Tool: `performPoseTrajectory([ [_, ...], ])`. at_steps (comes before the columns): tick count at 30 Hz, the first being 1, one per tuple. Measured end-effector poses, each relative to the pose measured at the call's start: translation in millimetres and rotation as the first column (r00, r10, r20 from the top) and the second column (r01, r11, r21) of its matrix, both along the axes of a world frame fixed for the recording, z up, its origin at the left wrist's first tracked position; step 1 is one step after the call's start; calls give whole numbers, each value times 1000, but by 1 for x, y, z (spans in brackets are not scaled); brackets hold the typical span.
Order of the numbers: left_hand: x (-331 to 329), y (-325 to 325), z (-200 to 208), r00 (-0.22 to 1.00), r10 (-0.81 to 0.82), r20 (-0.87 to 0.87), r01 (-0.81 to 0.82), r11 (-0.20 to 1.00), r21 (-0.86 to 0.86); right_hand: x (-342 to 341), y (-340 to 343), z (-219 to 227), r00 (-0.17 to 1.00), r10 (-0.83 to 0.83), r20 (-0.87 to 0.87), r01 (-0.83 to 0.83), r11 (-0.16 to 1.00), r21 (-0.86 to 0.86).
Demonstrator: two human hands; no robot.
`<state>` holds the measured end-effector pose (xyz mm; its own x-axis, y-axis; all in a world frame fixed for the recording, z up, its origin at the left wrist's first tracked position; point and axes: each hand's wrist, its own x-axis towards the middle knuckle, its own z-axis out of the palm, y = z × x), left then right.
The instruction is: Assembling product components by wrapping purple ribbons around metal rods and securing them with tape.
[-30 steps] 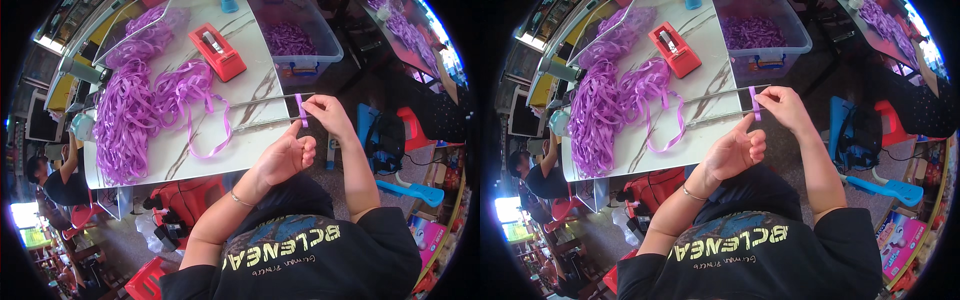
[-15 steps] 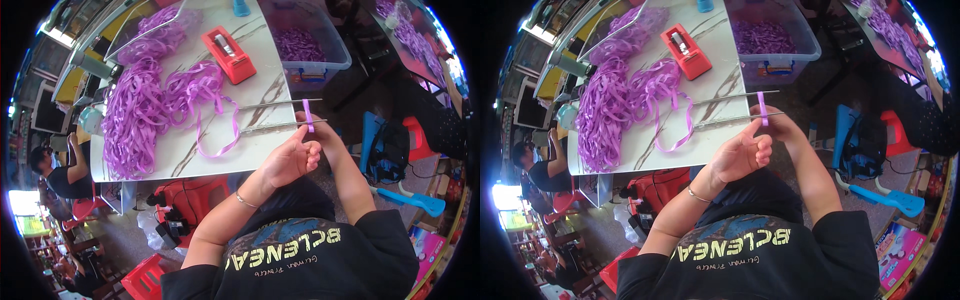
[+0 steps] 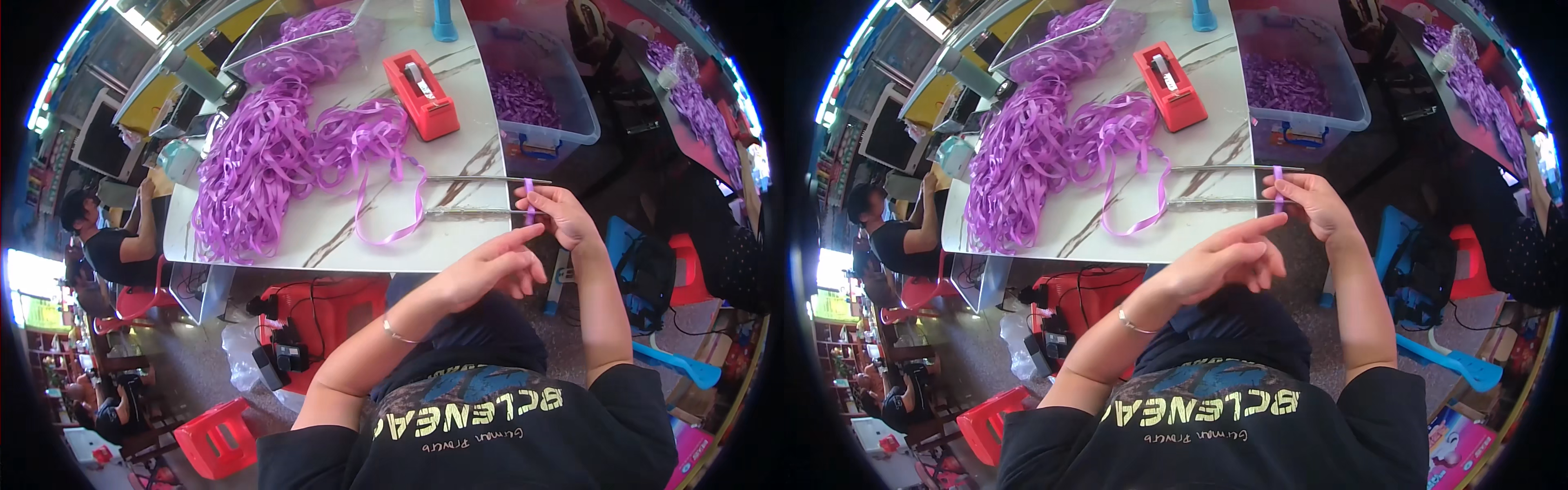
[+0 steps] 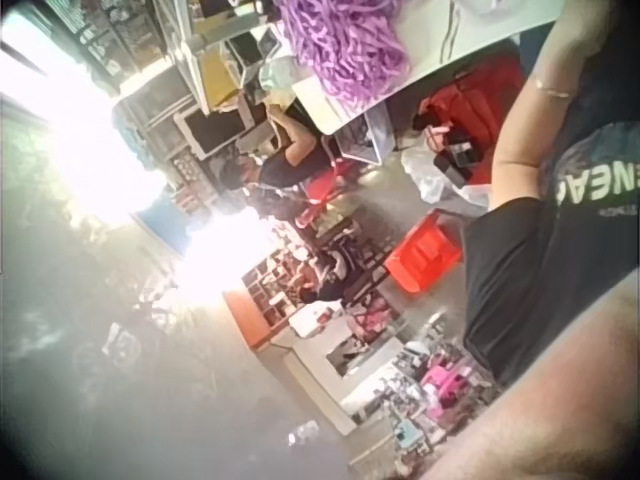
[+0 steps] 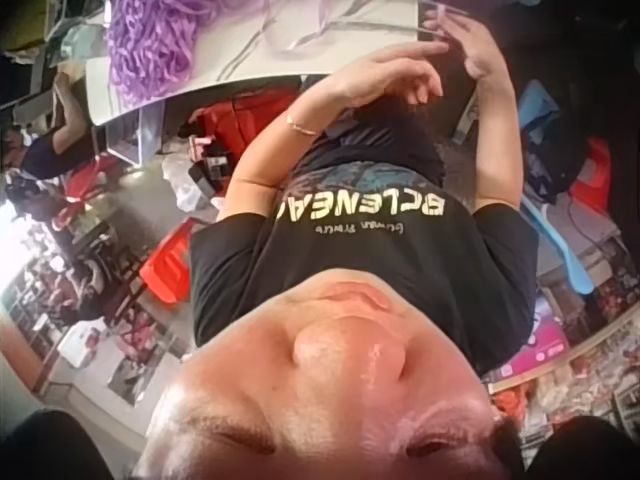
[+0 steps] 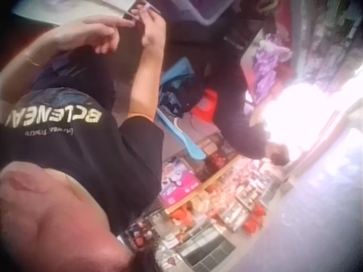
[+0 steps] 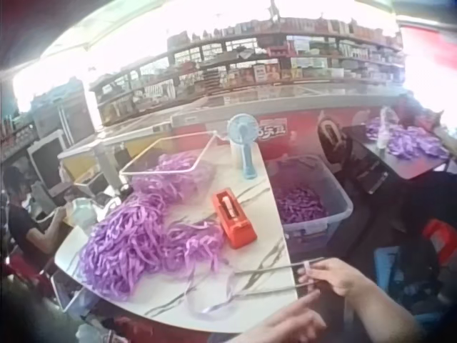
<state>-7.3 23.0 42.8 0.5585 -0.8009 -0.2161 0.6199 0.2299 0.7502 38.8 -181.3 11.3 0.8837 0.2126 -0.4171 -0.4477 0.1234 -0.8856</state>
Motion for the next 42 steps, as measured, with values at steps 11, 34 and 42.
performPoseTrajectory([
  [11, 85, 77, 7, 295, -318, 901, -820, 399, 410, -39, -90, -2, 966, -259, 23, 260, 964, -60],
  [34, 117, 164, 153, 601, 562, 568, -621, 776, -111, 121, -90, 45, 690, 16, 724, 589, 570, -574],
  [42, 54, 125, 198, 859, 354, 371, -108, 832, -544, 68, -4, 110, 586, -44, 809, 256, 958, -133],
])
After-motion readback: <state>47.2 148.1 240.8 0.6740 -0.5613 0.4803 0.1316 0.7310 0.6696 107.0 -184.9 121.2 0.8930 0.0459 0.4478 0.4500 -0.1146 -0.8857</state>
